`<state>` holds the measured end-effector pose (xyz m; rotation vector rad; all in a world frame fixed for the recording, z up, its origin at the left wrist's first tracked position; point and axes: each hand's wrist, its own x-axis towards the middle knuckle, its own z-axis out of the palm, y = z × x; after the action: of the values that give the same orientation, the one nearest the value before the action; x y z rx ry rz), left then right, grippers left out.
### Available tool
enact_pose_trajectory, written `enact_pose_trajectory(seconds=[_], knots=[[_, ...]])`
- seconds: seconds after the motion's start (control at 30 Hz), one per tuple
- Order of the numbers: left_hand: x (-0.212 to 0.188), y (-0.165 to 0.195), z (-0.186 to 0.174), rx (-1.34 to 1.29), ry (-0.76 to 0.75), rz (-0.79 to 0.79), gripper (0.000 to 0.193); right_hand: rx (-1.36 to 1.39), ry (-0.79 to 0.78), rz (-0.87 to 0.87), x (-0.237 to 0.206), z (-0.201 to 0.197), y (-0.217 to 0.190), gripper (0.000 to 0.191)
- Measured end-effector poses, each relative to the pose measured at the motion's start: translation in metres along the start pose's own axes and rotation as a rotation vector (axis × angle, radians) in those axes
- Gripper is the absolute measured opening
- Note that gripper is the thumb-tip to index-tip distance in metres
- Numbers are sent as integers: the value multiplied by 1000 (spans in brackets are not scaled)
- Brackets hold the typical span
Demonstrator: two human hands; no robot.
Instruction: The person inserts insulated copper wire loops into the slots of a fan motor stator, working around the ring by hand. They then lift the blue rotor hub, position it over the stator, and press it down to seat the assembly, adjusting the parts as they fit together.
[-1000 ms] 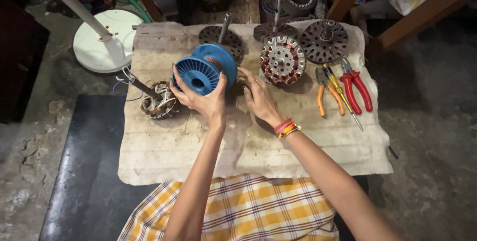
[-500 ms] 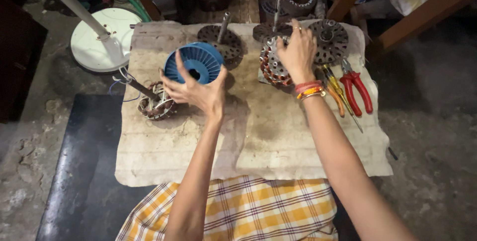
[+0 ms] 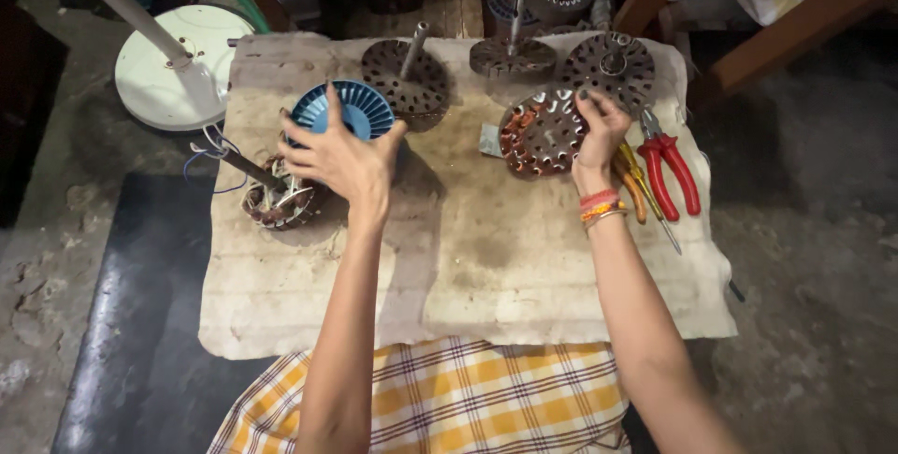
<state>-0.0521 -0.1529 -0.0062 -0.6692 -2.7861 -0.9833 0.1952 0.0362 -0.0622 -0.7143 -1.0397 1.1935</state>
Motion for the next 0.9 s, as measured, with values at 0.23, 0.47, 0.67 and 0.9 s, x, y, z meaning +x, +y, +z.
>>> enact_pose_trajectory(seconds=[0.23,0.47,0.67,0.9], knots=[[-14,21,25,37,91,431,87,47,-3,49,-5,-2,-1,11],[-46,51,78,-614,-195,1095,47,27,-6,35,-4,-3,0,12],[-39,53,100,-604,-127,1071,21,-69,-81,-27,-3,-19,9,13],[-47,56,103,-704,-51,1022,23,-683,-379,-527,5,-16,-32,29]])
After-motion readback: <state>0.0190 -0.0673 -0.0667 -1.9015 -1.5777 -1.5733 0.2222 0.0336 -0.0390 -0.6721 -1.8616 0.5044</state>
